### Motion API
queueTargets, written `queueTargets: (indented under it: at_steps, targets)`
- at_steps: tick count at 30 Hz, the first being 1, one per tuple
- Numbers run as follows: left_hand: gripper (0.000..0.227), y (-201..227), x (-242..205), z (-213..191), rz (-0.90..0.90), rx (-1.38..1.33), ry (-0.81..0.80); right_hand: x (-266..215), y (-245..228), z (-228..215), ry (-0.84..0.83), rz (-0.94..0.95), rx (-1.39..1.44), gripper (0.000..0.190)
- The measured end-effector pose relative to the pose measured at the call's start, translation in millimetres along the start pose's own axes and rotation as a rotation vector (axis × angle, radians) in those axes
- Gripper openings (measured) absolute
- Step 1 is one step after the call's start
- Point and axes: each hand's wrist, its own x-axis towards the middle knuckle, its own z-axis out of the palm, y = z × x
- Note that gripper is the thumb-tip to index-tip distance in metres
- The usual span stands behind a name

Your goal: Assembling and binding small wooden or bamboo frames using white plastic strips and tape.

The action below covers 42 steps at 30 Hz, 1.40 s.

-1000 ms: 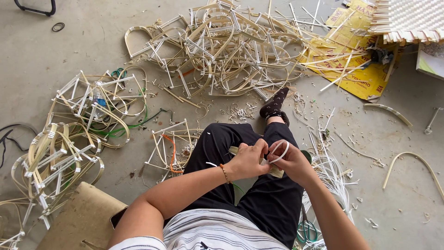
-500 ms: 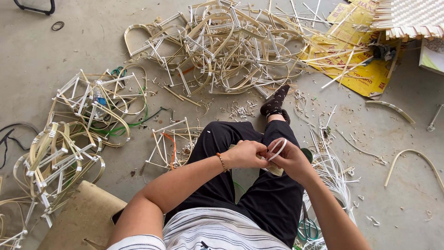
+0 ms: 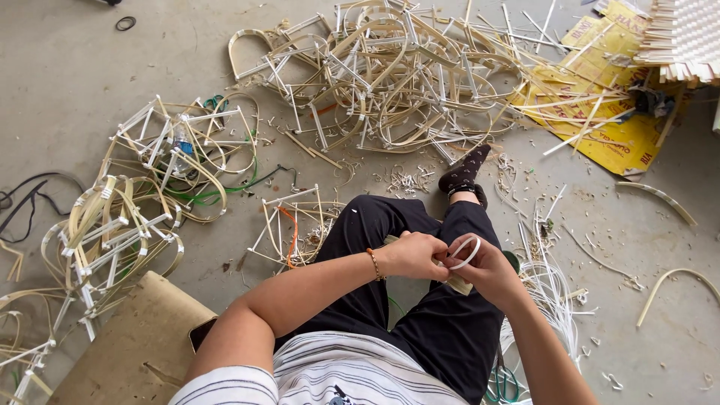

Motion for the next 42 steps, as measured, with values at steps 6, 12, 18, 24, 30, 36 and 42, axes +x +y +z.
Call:
queueTargets:
  at_steps: [6, 12, 18, 24, 30, 36, 42]
  targets:
    - [0.042, 1, -1, 0, 0.015, -0.038, 0.019, 3, 13, -9, -0.001, -0.058, 0.036, 0.02]
    - [0.04, -2, 0, 2, 0.017, -0.014, -0.001, 4, 13, -8, -0.036, -0.041, 0.04, 0.022]
    - [0.04, 0, -1, 0, 0.012, -0.017, -0.01, 6, 19, -10, -0.04, -0.027, 0.062, 0.025]
    - [0.038, 5, 0, -7, -0.042, -0.02, -0.01, -20, -5, 13, 0.323, -0.256, -0.094, 0.026]
    - [0.035, -6, 16, -5, 0.016, -0.072, -0.026, -52, 12, 50, 0.526, -0.966, -0.91, 0.033]
    - [0.028, -12, 34, -7, 0.056, -0.295, -0.162, -33, 55, 41, 0.614, -0.939, -1.143, 0.036]
    - [0.023, -19, 47, 2, -0.013, -0.389, -0.202, -28, 36, 39, 0.578, -1.03, -1.056, 0.028]
